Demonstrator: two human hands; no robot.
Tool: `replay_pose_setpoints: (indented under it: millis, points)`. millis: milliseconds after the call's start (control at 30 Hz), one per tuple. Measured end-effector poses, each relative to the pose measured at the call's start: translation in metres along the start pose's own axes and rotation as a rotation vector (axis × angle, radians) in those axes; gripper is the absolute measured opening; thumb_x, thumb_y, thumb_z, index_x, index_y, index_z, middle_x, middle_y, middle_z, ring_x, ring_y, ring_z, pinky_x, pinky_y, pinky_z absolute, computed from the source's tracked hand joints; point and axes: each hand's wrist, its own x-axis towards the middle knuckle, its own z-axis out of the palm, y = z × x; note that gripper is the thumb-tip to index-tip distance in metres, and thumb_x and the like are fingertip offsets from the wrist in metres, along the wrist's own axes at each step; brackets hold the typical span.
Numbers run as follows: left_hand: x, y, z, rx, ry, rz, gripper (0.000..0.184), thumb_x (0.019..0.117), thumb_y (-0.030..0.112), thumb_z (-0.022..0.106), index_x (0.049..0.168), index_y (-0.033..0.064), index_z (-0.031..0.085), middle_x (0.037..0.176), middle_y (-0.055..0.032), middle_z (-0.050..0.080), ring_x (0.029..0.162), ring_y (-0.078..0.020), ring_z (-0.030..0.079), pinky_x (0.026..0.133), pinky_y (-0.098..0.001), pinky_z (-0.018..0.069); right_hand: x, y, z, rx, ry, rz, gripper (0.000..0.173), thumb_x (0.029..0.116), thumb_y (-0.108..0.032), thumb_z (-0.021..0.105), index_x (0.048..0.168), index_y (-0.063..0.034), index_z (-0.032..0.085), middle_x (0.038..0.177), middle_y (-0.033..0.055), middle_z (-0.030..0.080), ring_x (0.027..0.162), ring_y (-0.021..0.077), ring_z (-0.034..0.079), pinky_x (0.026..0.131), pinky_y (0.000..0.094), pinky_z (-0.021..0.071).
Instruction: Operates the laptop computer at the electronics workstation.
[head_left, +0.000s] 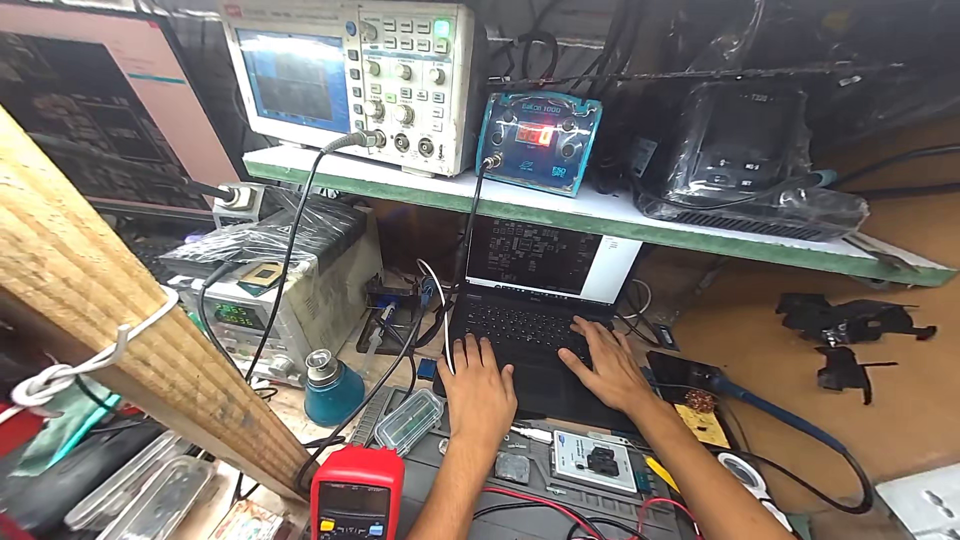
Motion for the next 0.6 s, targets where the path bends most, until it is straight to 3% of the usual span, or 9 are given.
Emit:
replay_pose_setpoints:
  millis: [167,233,300,367,433,500,600]
  points:
    - [-0.001,0.0,0.001,-0.005,0.012,0.005,0.07,0.103,0.058,0.028,0.154,0.0121,0.044,0.162,-0.0143,0.038,0.151,-0.0361,0.033,0.118,-0.0644,0.0219,-0.002,0.0,-0.001,-0.004,0.056,0.005,0.097,0.0901,-0.084,0.027,0.159,-0.0166,0.035,0.157,0.0035,0.048,0.15,0.0227,0.037,0.122,0.057,0.0256]
    - [-0.001,0.0,0.0,-0.007,0.014,0.006,0.069,0.1032,0.057,0.029,0.154,0.0123,0.045,0.162,-0.0142,0.038,0.15,-0.0357,0.033,0.118,-0.0642,0.023,-0.003,-0.002,-0.001,0.023,0.113,-0.012,0.091,0.0927,-0.079,0.03,0.157,-0.0148,0.039,0.152,0.0042,0.052,0.145,0.0223,0.043,0.121,0.0554,0.0285]
    - [-0.002,-0.002,0.001,-0.012,0.023,0.005,0.068,0.1033,0.056,0.03,0.153,0.0132,0.046,0.161,-0.0139,0.039,0.15,-0.0356,0.035,0.118,-0.064,0.0238,-0.006,-0.004,-0.005,0.049,0.234,-0.052,0.074,0.0987,-0.067,0.038,0.148,-0.0121,0.051,0.141,0.0055,0.061,0.137,0.023,0.053,0.118,0.0516,0.0365]
    - [-0.002,-0.002,0.002,-0.018,0.047,0.01,0.067,0.1031,0.056,0.031,0.152,0.0136,0.047,0.16,-0.0143,0.041,0.149,-0.036,0.036,0.117,-0.0642,0.0242,-0.007,-0.005,-0.017,0.05,0.37,-0.106,0.051,0.1022,-0.048,0.047,0.131,-0.0109,0.065,0.125,0.0063,0.07,0.122,0.0229,0.064,0.107,0.0484,0.0488]
    - [-0.002,-0.001,0.002,-0.024,0.057,0.016,0.067,0.1028,0.056,0.031,0.152,0.0127,0.048,0.16,-0.0157,0.041,0.148,-0.037,0.036,0.118,-0.0641,0.024,-0.011,-0.012,-0.041,0.086,0.398,-0.117,0.032,0.1025,-0.033,0.053,0.118,-0.0133,0.072,0.109,0.0023,0.074,0.102,0.0164,0.071,0.09,0.0421,0.0586]
    - [-0.002,0.0,0.0,-0.032,0.041,0.008,0.068,0.1026,0.056,0.032,0.153,0.0124,0.046,0.16,-0.0167,0.04,0.149,-0.0379,0.035,0.118,-0.0643,0.0233,-0.018,-0.027,-0.077,0.184,0.317,-0.078,0.024,0.1041,-0.027,0.055,0.114,-0.0149,0.073,0.09,-0.0015,0.074,0.077,0.0111,0.071,0.07,0.038,0.0617]
    - [-0.004,0.001,-0.004,-0.092,0.023,-0.003,0.066,0.1034,0.053,0.035,0.153,0.0115,0.045,0.16,-0.0188,0.039,0.149,-0.0404,0.032,0.117,-0.0663,0.0232,-0.042,-0.048,-0.127,0.32,0.143,0.033,0.021,0.1044,-0.026,0.058,0.114,-0.0131,0.072,0.072,0.0009,0.069,0.058,0.0141,0.067,0.057,0.0402,0.0602]
